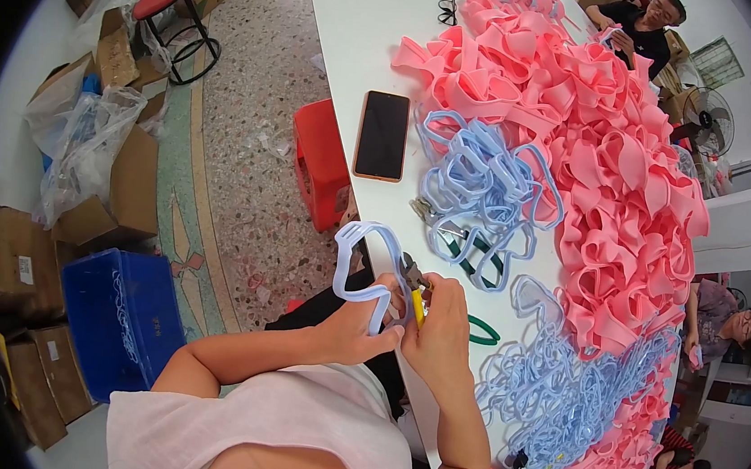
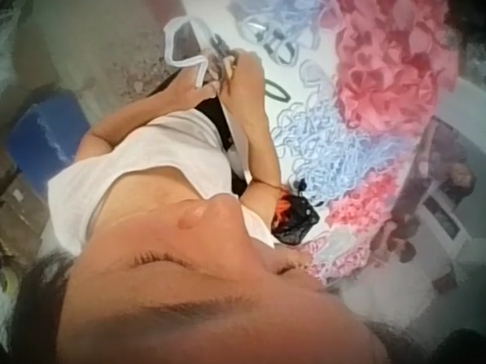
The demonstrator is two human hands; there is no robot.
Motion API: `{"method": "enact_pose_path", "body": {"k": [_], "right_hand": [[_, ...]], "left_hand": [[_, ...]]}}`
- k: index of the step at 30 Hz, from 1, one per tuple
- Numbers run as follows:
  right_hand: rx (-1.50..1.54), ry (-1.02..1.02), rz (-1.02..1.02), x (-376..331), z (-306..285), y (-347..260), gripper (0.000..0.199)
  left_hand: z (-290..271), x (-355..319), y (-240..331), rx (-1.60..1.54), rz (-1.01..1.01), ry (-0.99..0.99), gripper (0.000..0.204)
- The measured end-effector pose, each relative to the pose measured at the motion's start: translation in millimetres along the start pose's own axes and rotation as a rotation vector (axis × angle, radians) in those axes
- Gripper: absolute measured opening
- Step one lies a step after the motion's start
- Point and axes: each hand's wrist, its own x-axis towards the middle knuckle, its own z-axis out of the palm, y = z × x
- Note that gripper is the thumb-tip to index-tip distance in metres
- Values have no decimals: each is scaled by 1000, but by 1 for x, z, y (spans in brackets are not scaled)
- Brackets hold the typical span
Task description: Cutting and attaching silicone straps to plastic goggle frames in a manufacturing setting.
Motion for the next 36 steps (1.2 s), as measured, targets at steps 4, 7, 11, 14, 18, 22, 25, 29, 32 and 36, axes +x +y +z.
{"method": "enact_pose_path", "body": {"k": [4,7,11,14,18,22,25,29,32,36], "right_hand": [[-21,0,-12,0,1,2,50],[-38,2,-16,0,2,2,48],[-146,-46,-28,3,4,-4,46],[-171,-68,-57,6,13,-8,43],[-176,-102,-94,11,29,-13,37],[-124,-145,-150,20,50,-16,35],[-99,-228,-166,29,76,-13,33],[-132,-443,-160,38,114,-1,35],[-131,-584,-125,42,134,6,34],[2,-548,-68,42,134,15,24]], "left_hand": [[2,1,-2,48,51,5,39],[2,-1,0,54,63,14,39],[-4,-6,-3,80,7,27,35],[-7,-13,-8,114,63,95,32],[-19,-25,-6,146,-58,117,34],[-30,-38,-14,153,2,266,29],[-41,-45,-28,72,-59,358,30],[-51,-57,-50,-158,-157,477,25],[-55,-62,-63,-343,-226,535,23],[-63,-64,-71,-432,-248,569,27]]}}
